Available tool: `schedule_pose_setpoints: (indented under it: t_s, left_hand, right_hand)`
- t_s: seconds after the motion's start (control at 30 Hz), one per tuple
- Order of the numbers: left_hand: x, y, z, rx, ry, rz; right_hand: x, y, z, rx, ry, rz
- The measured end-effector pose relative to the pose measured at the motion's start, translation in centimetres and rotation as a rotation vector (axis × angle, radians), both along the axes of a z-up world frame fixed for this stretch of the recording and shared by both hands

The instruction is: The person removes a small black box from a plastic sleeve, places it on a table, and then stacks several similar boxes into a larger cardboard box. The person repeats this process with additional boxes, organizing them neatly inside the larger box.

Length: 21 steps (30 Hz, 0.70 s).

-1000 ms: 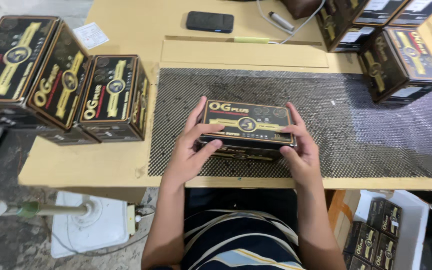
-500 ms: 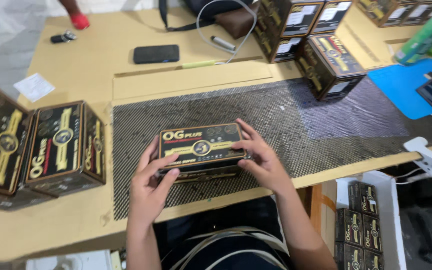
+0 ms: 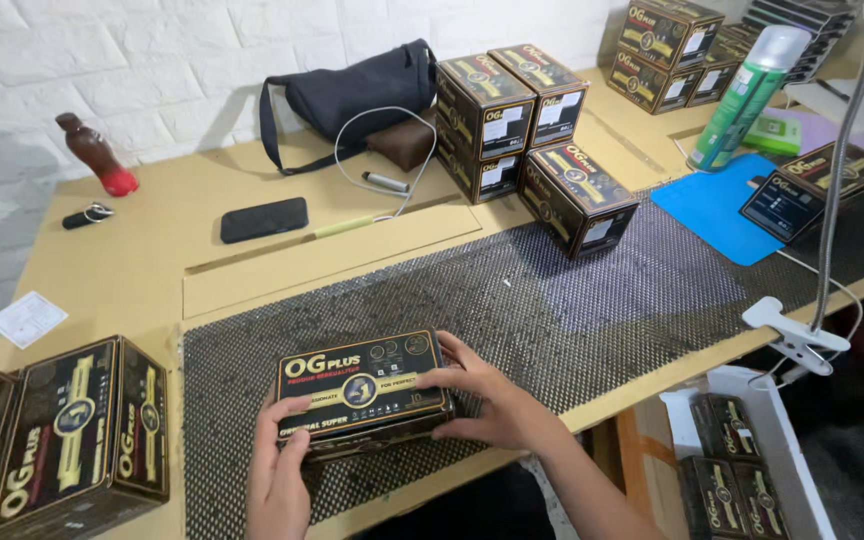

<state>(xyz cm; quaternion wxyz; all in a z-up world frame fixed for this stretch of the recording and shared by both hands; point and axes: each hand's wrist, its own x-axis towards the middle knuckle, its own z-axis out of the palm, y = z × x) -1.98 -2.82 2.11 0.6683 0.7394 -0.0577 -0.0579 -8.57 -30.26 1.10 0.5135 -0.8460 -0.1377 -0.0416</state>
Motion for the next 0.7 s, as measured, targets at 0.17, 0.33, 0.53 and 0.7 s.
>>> schedule_pose_setpoints:
  t_s: [0.17,0.33,0.53,0.7]
  left_hand:
    - [5.4,-6.4,4.7,0.01,-0.075,-0.132]
    - [13.6,-18.2,4.7,0.034,-0.144,-0.177]
    - [18.7,-28.5,0.6,0.293,-0.202,-0.388]
    - [20.0,-33.8,-1.0,0.177,-0.321,-0.367]
  right_hand:
    - [-0.2,-1.7,1.6,0.11,-0.288,-0.228]
    - [2.2,-6.8,2.5,0.135,-0.374,-0.56]
    - [3.8,-14.4,0.5,0.124,-0.473,-0.847]
    - [5.2,-15.4,1.3,-0.06,-0.347,-0.881]
